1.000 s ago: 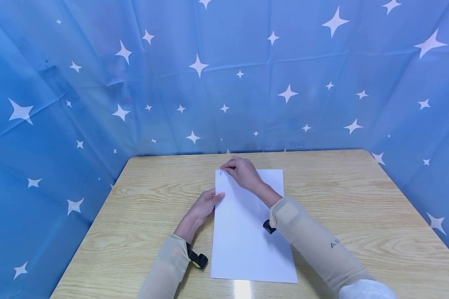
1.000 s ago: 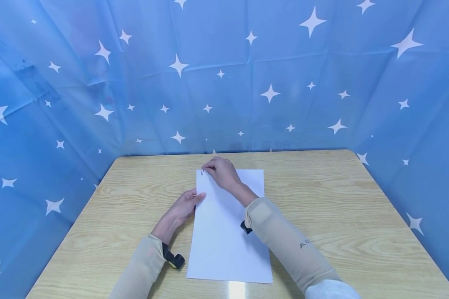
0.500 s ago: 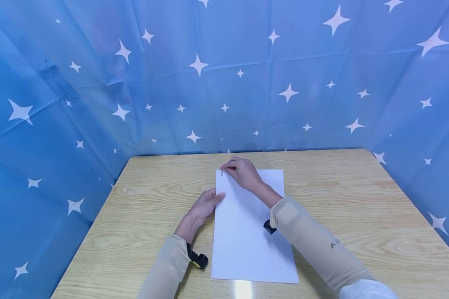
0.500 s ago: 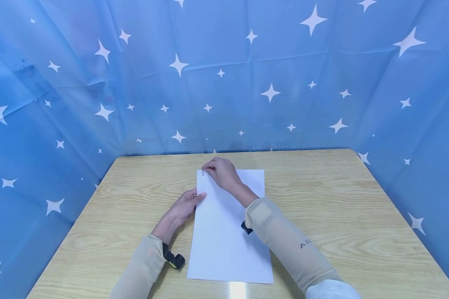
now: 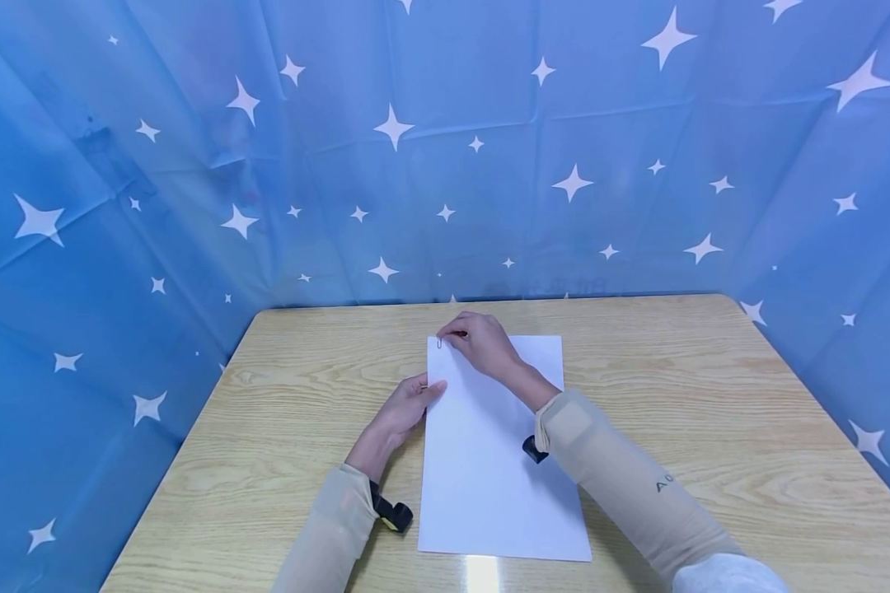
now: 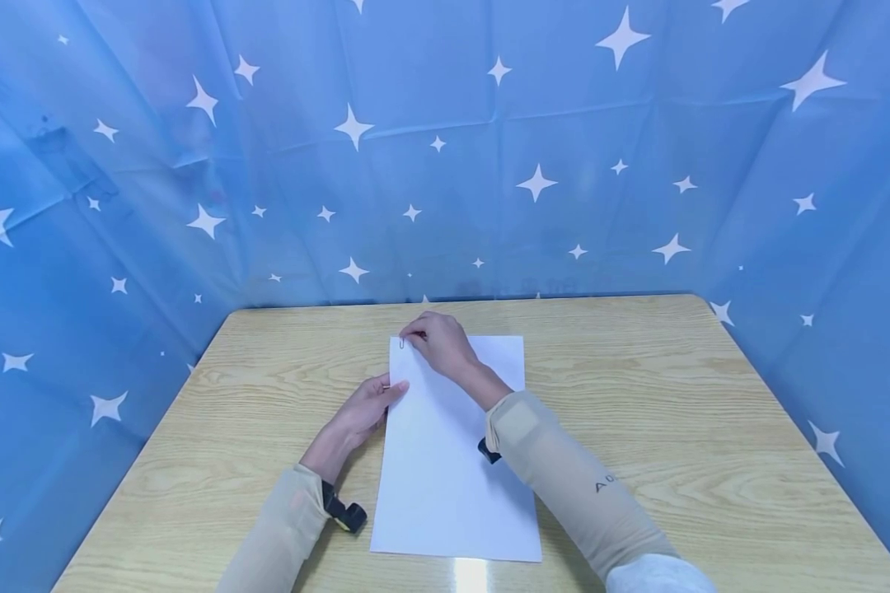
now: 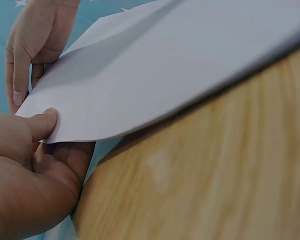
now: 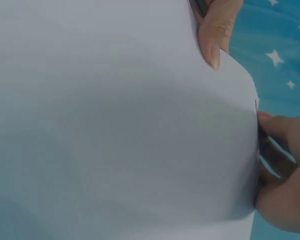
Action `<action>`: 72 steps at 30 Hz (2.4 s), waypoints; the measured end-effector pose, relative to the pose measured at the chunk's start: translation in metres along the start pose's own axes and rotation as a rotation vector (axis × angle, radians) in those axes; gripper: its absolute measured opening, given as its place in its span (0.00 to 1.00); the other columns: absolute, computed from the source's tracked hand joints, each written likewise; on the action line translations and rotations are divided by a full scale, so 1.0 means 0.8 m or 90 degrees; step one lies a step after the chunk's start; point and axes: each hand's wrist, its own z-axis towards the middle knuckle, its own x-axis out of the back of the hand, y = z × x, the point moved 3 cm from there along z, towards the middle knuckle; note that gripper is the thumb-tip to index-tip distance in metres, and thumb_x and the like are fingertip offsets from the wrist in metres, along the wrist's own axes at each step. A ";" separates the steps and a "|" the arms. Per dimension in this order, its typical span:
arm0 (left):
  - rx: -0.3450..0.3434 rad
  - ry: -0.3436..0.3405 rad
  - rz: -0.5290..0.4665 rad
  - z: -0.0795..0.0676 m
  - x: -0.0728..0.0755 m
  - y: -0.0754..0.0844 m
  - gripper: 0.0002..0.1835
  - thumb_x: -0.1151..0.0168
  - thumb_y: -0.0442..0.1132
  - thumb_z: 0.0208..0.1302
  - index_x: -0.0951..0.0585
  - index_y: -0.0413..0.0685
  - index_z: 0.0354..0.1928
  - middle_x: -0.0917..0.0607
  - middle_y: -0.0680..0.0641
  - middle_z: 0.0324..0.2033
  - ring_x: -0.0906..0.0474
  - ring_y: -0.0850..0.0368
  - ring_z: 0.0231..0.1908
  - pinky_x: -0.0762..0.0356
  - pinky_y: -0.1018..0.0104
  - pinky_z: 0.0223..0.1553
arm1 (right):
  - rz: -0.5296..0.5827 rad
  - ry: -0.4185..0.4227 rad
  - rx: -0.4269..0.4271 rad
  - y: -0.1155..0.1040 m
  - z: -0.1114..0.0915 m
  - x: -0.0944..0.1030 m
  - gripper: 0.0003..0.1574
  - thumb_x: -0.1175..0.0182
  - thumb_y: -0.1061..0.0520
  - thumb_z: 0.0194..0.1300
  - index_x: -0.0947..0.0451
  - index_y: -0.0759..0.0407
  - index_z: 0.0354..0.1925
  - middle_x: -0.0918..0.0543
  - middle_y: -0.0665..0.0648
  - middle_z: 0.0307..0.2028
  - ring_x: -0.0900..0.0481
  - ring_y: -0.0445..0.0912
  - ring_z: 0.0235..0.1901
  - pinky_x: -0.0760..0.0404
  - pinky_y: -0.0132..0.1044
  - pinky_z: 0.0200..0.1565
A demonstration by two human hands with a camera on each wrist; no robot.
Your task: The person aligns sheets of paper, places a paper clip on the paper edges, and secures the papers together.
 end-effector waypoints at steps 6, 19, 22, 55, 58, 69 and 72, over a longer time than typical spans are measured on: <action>0.000 -0.002 0.001 0.001 -0.004 -0.001 0.18 0.51 0.43 0.75 0.24 0.43 0.59 0.16 0.42 0.47 0.17 0.49 0.44 0.20 0.60 0.41 | 0.005 0.002 0.000 0.002 -0.004 0.002 0.10 0.39 0.59 0.69 0.14 0.52 0.44 0.18 0.49 0.40 0.21 0.41 0.39 0.22 0.34 0.39; 0.013 0.012 0.009 -0.001 -0.002 -0.003 0.18 0.52 0.45 0.76 0.25 0.46 0.61 0.16 0.43 0.48 0.18 0.48 0.45 0.20 0.59 0.42 | -0.016 0.019 -0.075 0.024 -0.021 0.031 0.15 0.42 0.53 0.71 0.17 0.55 0.52 0.16 0.53 0.47 0.19 0.46 0.44 0.20 0.41 0.44; 0.015 0.015 0.004 -0.001 -0.001 -0.002 0.18 0.52 0.45 0.76 0.25 0.46 0.61 0.16 0.43 0.48 0.18 0.48 0.45 0.20 0.59 0.43 | -0.031 0.033 -0.091 0.038 -0.029 0.049 0.14 0.41 0.51 0.70 0.16 0.54 0.50 0.16 0.54 0.45 0.19 0.47 0.43 0.21 0.44 0.45; 0.001 0.029 -0.005 0.001 0.004 0.003 0.19 0.51 0.45 0.75 0.25 0.45 0.61 0.16 0.43 0.49 0.19 0.49 0.47 0.23 0.61 0.46 | 0.337 -0.104 -0.306 0.148 -0.139 0.083 0.36 0.43 0.40 0.69 0.31 0.65 0.62 0.23 0.64 0.49 0.23 0.54 0.48 0.23 0.46 0.50; 0.008 0.030 -0.004 0.000 0.003 0.003 0.19 0.51 0.45 0.75 0.25 0.46 0.61 0.16 0.43 0.49 0.19 0.49 0.48 0.24 0.61 0.47 | 0.339 -0.102 -0.306 0.148 -0.144 0.080 0.28 0.43 0.41 0.69 0.25 0.63 0.52 0.21 0.60 0.41 0.22 0.50 0.42 0.22 0.44 0.46; 0.009 0.024 -0.014 -0.001 0.000 -0.001 0.18 0.51 0.44 0.76 0.25 0.45 0.61 0.17 0.43 0.50 0.20 0.49 0.50 0.25 0.61 0.50 | 0.368 -0.095 -0.283 0.142 -0.153 0.075 0.22 0.43 0.46 0.71 0.26 0.67 0.37 0.20 0.63 0.30 0.18 0.55 0.38 0.21 0.47 0.43; 0.009 0.026 -0.015 0.000 0.000 -0.001 0.18 0.52 0.43 0.76 0.25 0.45 0.61 0.16 0.43 0.50 0.20 0.49 0.50 0.24 0.60 0.49 | 0.353 -0.083 -0.275 0.139 -0.153 0.076 0.24 0.42 0.47 0.70 0.30 0.69 0.33 0.26 0.64 0.25 0.21 0.56 0.36 0.22 0.49 0.43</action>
